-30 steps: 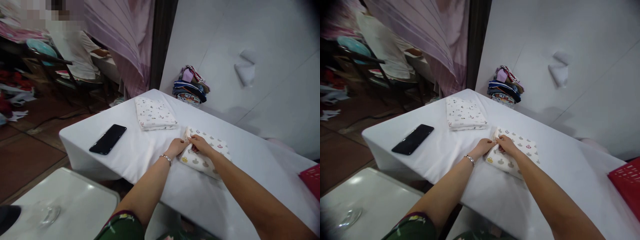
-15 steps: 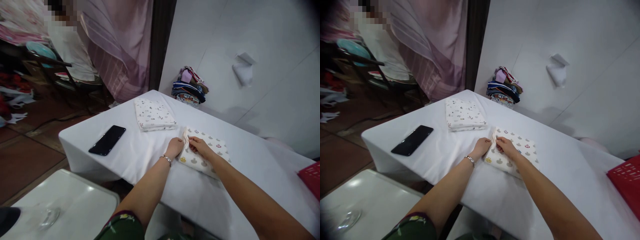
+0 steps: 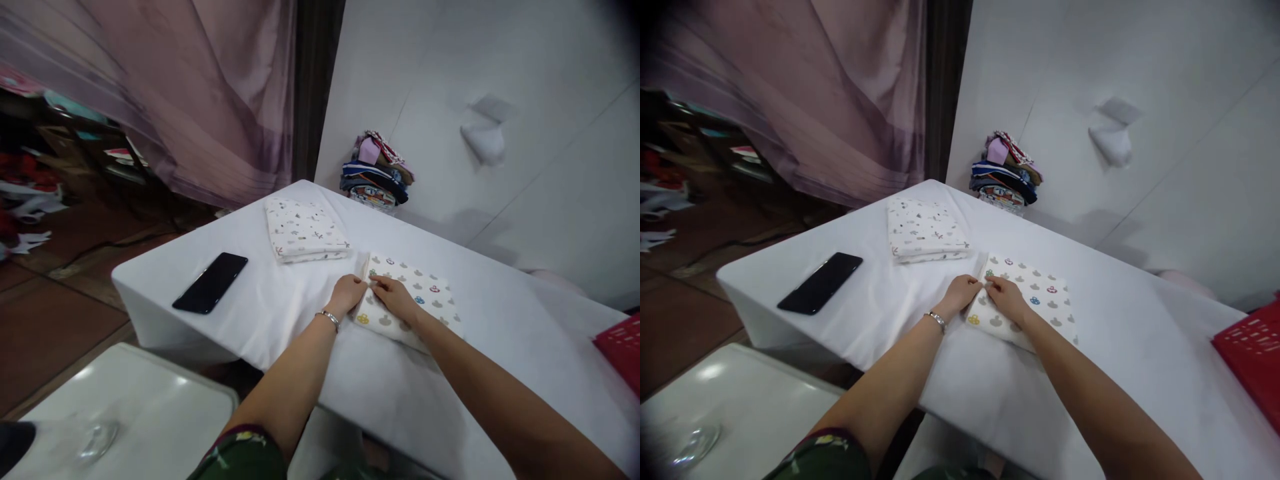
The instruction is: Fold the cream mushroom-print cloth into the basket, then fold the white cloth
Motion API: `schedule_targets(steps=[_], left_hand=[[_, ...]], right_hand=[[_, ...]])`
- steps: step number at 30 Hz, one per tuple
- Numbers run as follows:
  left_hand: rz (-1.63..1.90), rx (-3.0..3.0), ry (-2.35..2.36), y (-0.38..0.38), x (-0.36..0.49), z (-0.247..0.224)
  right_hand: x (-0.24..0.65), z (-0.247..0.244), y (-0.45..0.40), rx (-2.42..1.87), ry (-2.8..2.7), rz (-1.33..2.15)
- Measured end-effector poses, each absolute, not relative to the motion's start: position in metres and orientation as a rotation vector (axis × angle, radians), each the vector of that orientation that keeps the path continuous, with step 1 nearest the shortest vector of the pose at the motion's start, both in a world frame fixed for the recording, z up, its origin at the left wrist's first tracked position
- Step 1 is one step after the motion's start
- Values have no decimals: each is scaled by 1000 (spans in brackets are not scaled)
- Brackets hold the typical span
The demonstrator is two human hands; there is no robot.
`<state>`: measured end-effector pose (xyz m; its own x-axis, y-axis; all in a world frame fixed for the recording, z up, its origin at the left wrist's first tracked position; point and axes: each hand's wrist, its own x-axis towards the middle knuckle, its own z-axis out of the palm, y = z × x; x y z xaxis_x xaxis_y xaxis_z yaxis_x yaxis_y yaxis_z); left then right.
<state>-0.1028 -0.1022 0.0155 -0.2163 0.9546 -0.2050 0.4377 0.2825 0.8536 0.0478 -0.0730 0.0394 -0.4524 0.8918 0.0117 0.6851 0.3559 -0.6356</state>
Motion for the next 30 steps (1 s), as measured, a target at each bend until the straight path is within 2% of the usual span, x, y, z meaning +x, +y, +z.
schedule_targets(steps=[6, 11, 16, 25, 30], left_hand=[[841, 1265, 1875, -105, -102, 18], [830, 1291, 1912, -105, -103, 15], [832, 1283, 1912, -103, -103, 14], [893, 1306, 1939, -109, -102, 19], [909, 1328, 1937, -111, -104, 22]], right_hand=[[50, 36, -91, -1083, -2542, 410], [54, 39, -91, -1115, -2558, 470], [55, 35, -92, -1264, -2644, 386], [52, 43, -81, -1342, -2688, 575], [44, 47, -56, -1333, -2654, 350]])
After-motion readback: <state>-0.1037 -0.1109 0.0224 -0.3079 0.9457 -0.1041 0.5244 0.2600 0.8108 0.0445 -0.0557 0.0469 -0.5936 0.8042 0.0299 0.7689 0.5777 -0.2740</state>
